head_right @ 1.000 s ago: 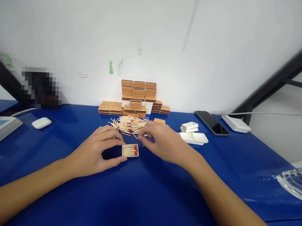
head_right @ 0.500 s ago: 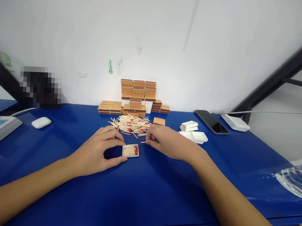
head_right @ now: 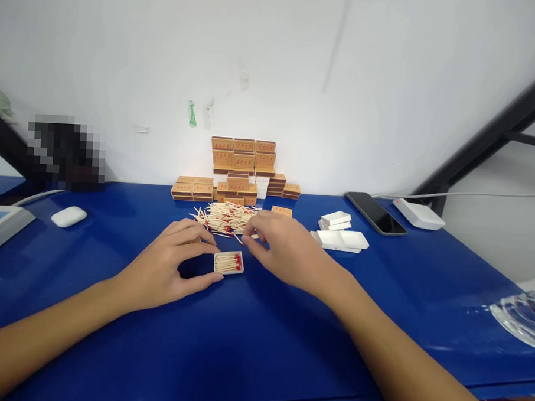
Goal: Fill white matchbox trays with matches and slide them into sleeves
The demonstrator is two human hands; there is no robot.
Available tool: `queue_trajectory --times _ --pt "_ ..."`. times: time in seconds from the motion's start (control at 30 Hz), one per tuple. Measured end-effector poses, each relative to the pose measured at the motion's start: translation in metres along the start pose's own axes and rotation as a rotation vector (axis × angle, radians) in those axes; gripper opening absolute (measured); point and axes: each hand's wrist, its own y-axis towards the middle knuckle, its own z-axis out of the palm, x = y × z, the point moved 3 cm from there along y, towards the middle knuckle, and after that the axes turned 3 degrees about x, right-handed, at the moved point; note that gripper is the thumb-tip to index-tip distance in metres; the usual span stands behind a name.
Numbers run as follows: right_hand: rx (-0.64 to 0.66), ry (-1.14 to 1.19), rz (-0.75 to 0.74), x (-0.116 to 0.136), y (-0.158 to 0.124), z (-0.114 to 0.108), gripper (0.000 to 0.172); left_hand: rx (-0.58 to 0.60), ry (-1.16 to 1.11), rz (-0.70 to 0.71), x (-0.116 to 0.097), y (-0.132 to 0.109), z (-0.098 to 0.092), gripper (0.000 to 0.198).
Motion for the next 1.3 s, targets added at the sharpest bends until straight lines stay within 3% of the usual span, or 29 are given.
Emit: queue_trajectory --times 0.13,0.37,0.5,0.7,0.83,1.03,1.2,1.3 --pt "-0.036 -0.064 0.043 -0.013 0.003 0.002 0.012 0.015 0.0 -0.014 0.002 0.0 0.001 0.025" --pt "-0.003 -0.04 0.114 -0.009 0.017 0.035 0.005 0.031 0.01 -0.012 0.001 -0.001 0.001 0.024" --pt "0.046 -0.066 0.128 -0.012 0.021 0.042 0.007 0.029 0.02 -0.013 0.002 0.0 0.001 0.024" --pt "0.098 -0.027 0.088 -0.019 0.014 0.026 0.011 0.019 0.02 -0.02 0.003 0.0 0.002 0.024" --pt "0.079 0.027 0.021 -0.007 0.006 0.01 0.014 0.042 0.019 -0.04 0.003 -0.001 0.003 0.023" --pt "0.205 0.083 -0.09 0.015 0.0 0.017 0.011 0.008 0.017 -0.016 0.0 0.0 0.0 0.022" --pt "0.035 0.006 -0.021 -0.01 0.005 0.006 0.015 -0.026 0.017 0.013 -0.001 0.0 -0.001 0.024" --pt "0.083 -0.035 0.016 -0.029 0.008 0.004 0.008 0.02 0.003 0.004 -0.001 -0.001 0.001 0.024"
